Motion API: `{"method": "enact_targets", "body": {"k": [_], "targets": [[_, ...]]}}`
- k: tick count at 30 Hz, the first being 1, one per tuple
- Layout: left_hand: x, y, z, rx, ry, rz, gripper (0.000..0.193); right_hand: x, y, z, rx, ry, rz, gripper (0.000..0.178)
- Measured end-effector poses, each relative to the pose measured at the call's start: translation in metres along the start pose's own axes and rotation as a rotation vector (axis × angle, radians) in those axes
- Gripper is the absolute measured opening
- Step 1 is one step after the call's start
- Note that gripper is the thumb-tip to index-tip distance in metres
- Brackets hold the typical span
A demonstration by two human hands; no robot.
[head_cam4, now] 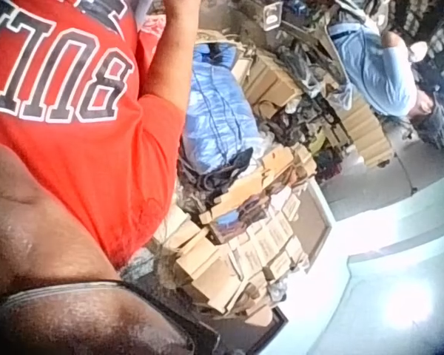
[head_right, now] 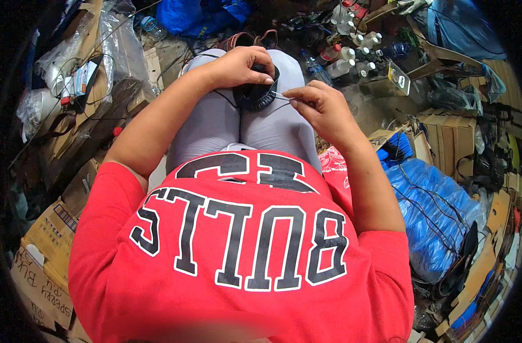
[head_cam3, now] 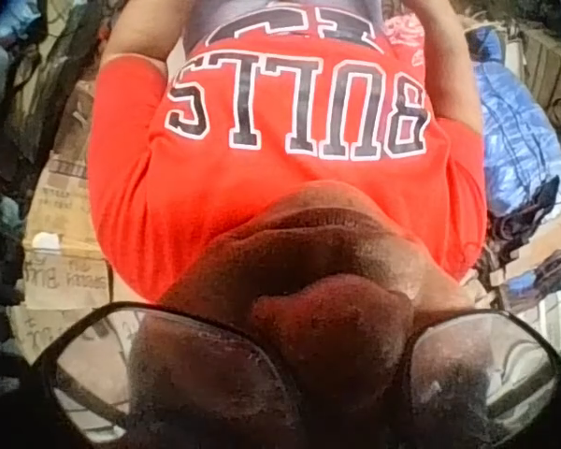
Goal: The person is sewing or stitching a black shoe component by hand.
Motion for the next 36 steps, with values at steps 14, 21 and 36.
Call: {"method": "enact_targets", "body": {"k": [14, 21, 36], "targets": [[0.011, 0.019, 0.001, 0.302, -0.067, 0.355, 0.020, 0.008, 0.010, -0.017, -0.037, -0.023, 0.221, 0.016], [0.016, 0.023, 0.001, 0.331, -0.113, 0.351, 0.020, 0.011, 0.014, -0.014, -0.079, -0.051, 0.306, 0.015], [0.007, 0.026, -0.010, 0.305, 0.029, 0.092, 0.023, -0.079, 0.030, -0.036, 0.275, 0.192, -0.405, 0.016]]}}
Point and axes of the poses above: each hand's wrist, its own z-axis away from the middle knuckle, its own y-axis out of the palm, x = y × z, the point moved 10 cm from there along -z, towards the middle knuckle, and after that the axes turned 6 degrees about -z, right-handed, at the moved point
